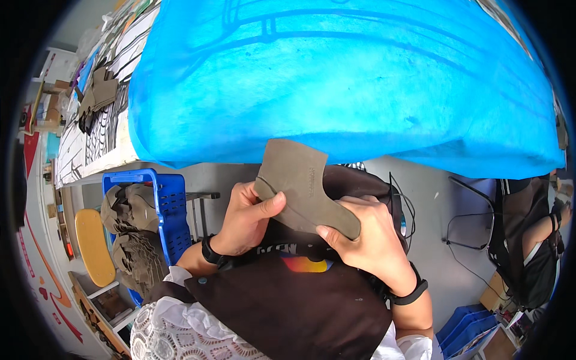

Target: Manually aligning and assembling gray fabric shoe upper components at a factory table.

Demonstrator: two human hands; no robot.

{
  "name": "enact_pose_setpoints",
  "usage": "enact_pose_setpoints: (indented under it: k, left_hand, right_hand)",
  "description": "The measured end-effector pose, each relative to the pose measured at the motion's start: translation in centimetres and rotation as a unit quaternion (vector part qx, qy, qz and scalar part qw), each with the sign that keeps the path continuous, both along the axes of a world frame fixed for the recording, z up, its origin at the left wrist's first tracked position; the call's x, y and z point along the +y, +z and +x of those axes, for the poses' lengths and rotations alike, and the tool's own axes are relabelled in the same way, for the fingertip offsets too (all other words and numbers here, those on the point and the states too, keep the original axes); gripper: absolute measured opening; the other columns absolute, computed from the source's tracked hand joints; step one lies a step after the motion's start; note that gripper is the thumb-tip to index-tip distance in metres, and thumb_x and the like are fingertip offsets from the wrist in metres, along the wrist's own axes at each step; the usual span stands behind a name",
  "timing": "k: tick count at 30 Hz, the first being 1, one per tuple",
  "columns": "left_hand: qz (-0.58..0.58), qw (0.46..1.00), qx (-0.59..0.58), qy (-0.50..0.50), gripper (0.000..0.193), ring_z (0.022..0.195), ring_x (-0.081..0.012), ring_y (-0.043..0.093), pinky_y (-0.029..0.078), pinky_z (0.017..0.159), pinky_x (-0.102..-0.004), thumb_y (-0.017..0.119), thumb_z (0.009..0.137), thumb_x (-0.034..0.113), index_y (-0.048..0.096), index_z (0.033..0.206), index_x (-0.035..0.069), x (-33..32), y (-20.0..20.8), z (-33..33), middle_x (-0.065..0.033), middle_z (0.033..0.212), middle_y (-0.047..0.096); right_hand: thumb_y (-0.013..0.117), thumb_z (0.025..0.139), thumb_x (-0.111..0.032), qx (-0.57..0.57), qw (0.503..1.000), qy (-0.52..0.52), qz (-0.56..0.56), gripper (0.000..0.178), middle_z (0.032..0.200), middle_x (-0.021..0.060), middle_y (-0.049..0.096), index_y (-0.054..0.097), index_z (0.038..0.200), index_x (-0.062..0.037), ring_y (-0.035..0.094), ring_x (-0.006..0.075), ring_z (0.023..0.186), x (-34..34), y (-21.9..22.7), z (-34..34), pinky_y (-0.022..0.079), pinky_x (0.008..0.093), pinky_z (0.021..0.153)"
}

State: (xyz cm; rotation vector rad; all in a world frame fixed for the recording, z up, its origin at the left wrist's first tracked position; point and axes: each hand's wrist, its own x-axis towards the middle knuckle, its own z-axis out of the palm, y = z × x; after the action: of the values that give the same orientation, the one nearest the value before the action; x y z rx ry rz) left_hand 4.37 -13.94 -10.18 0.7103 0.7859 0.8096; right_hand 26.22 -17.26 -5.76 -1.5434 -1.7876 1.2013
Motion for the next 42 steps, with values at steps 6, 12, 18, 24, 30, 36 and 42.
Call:
enact_pose_setpoints:
  k: [6, 12, 18, 24, 30, 36, 42]
  left_hand:
    - [-0.059, 0.998, -0.023, 0.017, 0.028, 0.089, -0.0115, 0.064, 0.048, 0.082, -0.0279, 0.062, 0.096, 0.023, 0.069, 0.102, -0.003, 0.4, 0.1, 0.3, -0.0101, 0.099, 0.071]
    - [-0.131, 0.991, -0.037, 0.017, 0.034, 0.096, -0.0192, 0.066, 0.051, 0.087, -0.0339, 0.054, 0.1, 0.024, 0.067, 0.103, -0.007, 0.9, 0.2, 0.2, -0.0142, 0.104, 0.07]
    - [-0.091, 0.992, 0.001, -0.093, 0.028, 0.101, -0.0169, 0.064, 0.05, 0.09, -0.0315, 0.064, 0.093, 0.018, 0.066, 0.108, -0.005, 1.7, 0.0, -0.4, -0.0121, 0.109, 0.069]
    - [-0.022, 0.98, 0.079, -0.179, 0.039, 0.099, -0.0129, 0.063, 0.05, 0.088, -0.0292, 0.08, 0.076, 0.005, 0.065, 0.112, -0.001, 1.5, -0.1, 0.5, -0.0083, 0.109, 0.068]
    - [-0.019, 0.991, 0.058, -0.115, 0.034, 0.091, -0.0102, 0.064, 0.052, 0.08, -0.0262, 0.082, 0.077, 0.01, 0.068, 0.106, -0.001, 0.5, -1.4, 1.6, -0.0061, 0.102, 0.07]
    - [-0.022, 0.994, 0.058, -0.092, 0.029, 0.089, -0.0107, 0.065, 0.053, 0.078, -0.0256, 0.079, 0.079, 0.007, 0.068, 0.105, -0.002, 0.0, -1.2, 1.8, -0.0067, 0.1, 0.07]
    - [-0.008, 0.998, 0.059, -0.019, 0.026, 0.087, -0.0137, 0.067, 0.055, 0.075, -0.0278, 0.077, 0.081, 0.006, 0.067, 0.103, -0.005, -0.6, -1.1, 2.1, -0.0108, 0.099, 0.07]
  right_hand:
    - [0.071, 0.075, -0.012, 0.021, 1.0, -0.002, -0.008, 0.015, 0.072, 0.0147, 0.061, 0.065, 0.082, -0.0001, 0.059, 0.0372, 0.072, -0.1, -0.2, 0.4, 0.044, 0.0405, 0.075]
    - [0.074, 0.074, -0.011, 0.056, 0.997, -0.026, -0.05, 0.018, 0.073, 0.0157, 0.063, 0.064, 0.081, 0.002, 0.059, 0.0359, 0.068, -0.5, -0.6, 1.1, 0.047, 0.0378, 0.069]
    - [0.074, 0.074, -0.008, 0.068, 0.993, -0.068, -0.064, 0.015, 0.07, 0.0135, 0.063, 0.066, 0.082, 0.0014, 0.061, 0.0289, 0.062, -1.1, -1.5, 1.8, 0.046, 0.035, 0.06]
    - [0.074, 0.075, -0.008, 0.06, 0.995, -0.05, -0.061, 0.015, 0.067, 0.0115, 0.06, 0.066, 0.084, 0.001, 0.058, 0.0275, 0.059, -0.8, -1.4, 1.3, 0.045, 0.0355, 0.058]
    - [0.076, 0.076, -0.011, 0.063, 0.996, -0.056, 0.004, 0.018, 0.069, 0.0121, 0.06, 0.066, 0.086, 0.0001, 0.058, 0.0249, 0.059, -0.4, -1.5, 0.9, 0.045, 0.0339, 0.057]
    - [0.075, 0.078, -0.012, 0.06, 0.994, -0.069, -0.061, 0.018, 0.066, 0.0117, 0.061, 0.066, 0.088, -0.0005, 0.054, 0.0203, 0.057, -0.6, -2.4, 0.7, 0.043, 0.0313, 0.054]
    - [0.072, 0.08, -0.02, 0.018, 0.997, -0.026, -0.073, 0.021, 0.071, 0.0118, 0.066, 0.068, 0.093, -0.0032, 0.065, 0.0301, 0.071, -0.7, -2.7, 1.3, 0.044, 0.0462, 0.092]
